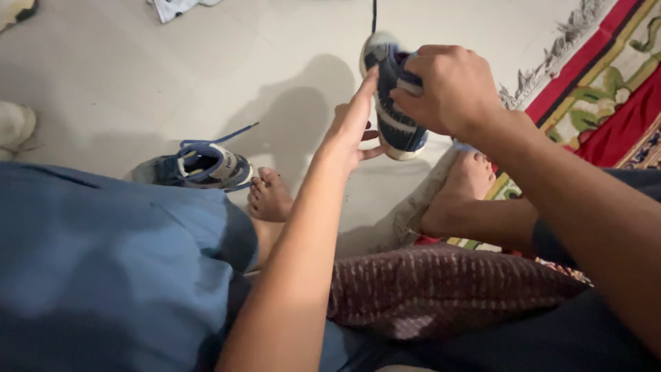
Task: The person sits on the floor and repairs a blue and white sneaker by hand. They remove the laces, pull apart the upper to expose the inner lining, and repeatedly thread the laces through the eyelets to reattach the lining. The second shoe remains on the floor nearby.
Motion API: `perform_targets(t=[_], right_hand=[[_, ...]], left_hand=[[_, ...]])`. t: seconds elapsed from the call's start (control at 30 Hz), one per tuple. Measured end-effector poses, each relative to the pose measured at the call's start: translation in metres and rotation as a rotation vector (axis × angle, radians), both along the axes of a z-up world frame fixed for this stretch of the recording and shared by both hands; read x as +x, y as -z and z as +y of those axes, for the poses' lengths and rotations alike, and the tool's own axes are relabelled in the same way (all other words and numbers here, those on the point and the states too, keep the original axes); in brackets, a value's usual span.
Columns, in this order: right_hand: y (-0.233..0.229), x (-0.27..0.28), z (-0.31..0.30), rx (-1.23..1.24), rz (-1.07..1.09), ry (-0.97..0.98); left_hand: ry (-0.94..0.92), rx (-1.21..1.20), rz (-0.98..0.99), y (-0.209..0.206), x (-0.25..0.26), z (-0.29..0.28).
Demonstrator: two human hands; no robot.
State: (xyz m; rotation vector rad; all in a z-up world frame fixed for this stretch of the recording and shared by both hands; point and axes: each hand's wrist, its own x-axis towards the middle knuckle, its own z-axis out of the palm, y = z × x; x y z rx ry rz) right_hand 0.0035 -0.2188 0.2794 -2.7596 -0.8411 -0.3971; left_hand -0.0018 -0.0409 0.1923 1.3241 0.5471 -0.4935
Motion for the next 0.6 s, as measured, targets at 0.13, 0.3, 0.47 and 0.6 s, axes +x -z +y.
perform_targets(t=[0.13, 0.3, 0.47, 0.6], right_hand=[[-0.019, -0.023, 0.008, -0.027, -0.108, -0.04], [-0.02, -0.067, 0.022, -0.047, -0.122, -0.201], [-0.036, -0.092, 0.039, -0.052, -0.007, -0.206], [-0.064, -0.087, 0.027, -0.047, 0.444, -0.114]], left_hand=[[0.082, 0.077, -0.076, -0.049, -0.008, -0.002], [0.159, 0.066, -0.054, -0.054, -0.016, 0.005], [0.061, 0.02, -0.093, -0.035, -0.027, 0.013], [0.148, 0.274, -0.224, -0.05, -0.026, 0.02]])
